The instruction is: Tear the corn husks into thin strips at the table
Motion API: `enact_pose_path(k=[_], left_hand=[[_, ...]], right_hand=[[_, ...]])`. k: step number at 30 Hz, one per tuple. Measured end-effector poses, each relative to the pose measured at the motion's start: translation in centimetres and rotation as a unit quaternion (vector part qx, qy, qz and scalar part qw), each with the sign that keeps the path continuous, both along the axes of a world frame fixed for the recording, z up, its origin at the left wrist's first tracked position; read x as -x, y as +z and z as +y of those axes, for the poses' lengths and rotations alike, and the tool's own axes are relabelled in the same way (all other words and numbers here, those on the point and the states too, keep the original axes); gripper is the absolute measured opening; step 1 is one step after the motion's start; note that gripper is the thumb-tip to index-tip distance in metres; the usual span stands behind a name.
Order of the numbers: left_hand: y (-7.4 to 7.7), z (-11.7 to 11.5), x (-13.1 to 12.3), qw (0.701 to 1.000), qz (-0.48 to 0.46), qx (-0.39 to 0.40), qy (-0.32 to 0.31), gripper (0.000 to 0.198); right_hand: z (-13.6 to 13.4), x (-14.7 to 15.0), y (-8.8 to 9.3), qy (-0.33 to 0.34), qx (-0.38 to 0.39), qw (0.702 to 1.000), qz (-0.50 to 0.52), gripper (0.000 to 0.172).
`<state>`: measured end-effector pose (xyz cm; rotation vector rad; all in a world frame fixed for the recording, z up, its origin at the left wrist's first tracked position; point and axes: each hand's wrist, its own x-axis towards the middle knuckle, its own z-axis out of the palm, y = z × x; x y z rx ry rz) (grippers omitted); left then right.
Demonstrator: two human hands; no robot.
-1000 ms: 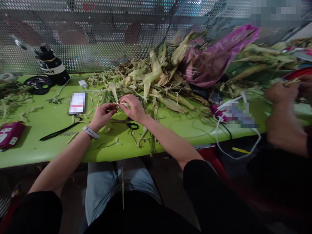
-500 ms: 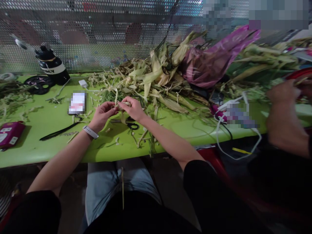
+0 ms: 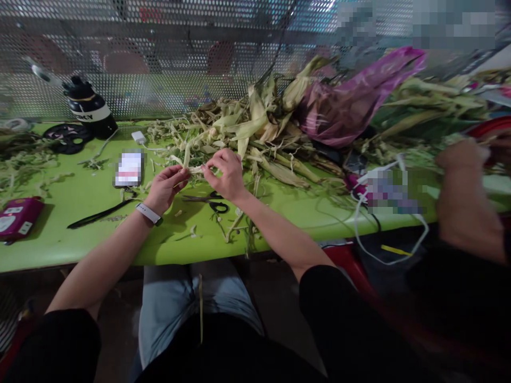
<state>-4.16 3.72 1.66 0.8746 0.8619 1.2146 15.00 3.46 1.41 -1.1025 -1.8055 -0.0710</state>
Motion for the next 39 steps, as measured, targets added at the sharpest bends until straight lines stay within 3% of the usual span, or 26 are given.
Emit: enact_pose_path(k=[5, 7, 9, 13, 15, 20, 24, 29, 35, 39], left_hand=[[0.2, 0.1, 0.1, 1.0, -0.018, 0.02, 0.007, 0.026], [0.3, 0.0, 0.2, 1.0, -0.009, 0.018, -0.008, 0.027], [0.4, -0.1, 0.2, 1.0, -0.001, 0.004, -0.027, 0.027], [0.6, -0.3, 0.1, 0.998, 0.023, -0.025, -0.048, 0.024], [0.5, -0.3, 0.0, 0.997, 0.034, -0.04, -0.051, 0.026], [0.3, 0.2, 0.1, 0.998, 0.021, -0.053, -0.033, 0.032], [0.5, 0.3, 0.1, 0.999, 0.011, -0.049, -0.009, 0.032], [0.3, 0.4, 0.0, 0.997, 0.039, -0.069, 0.024, 0.032], [-0.3, 0.7, -0.1, 0.97, 0.137, -0.178, 0.097, 0.027], [-0.3, 0.9, 0.0, 0.969, 0.156, -0.166, 0.096, 0.028]], right_hand=[[-0.7, 1.2, -0.9, 0.189, 0.036, 0.969, -0.154, 0.017], [-0.8, 1.6, -1.0, 0.213, 0.041, 0.96, -0.175, 0.019], [-0.8, 1.5, -0.8, 0.191, 0.033, 0.969, -0.151, 0.025], [-0.3, 0.5, -0.2, 0.069, 0.013, 0.997, -0.026, 0.028], [-0.1, 0.1, -0.2, 0.044, 0.038, 0.998, 0.005, 0.03], [0.4, 0.5, -1.1, 0.096, 0.181, 0.979, -0.003, 0.04], [0.5, 0.9, -1.7, 0.116, 0.129, 0.984, -0.042, 0.049], [-0.1, 1.0, -1.4, 0.086, 0.099, 0.988, -0.08, 0.055], [-1.3, 1.3, -0.6, 0.053, 0.081, 0.986, -0.134, 0.055], [-1.8, 1.6, -0.3, 0.07, 0.063, 0.977, -0.192, 0.048]])
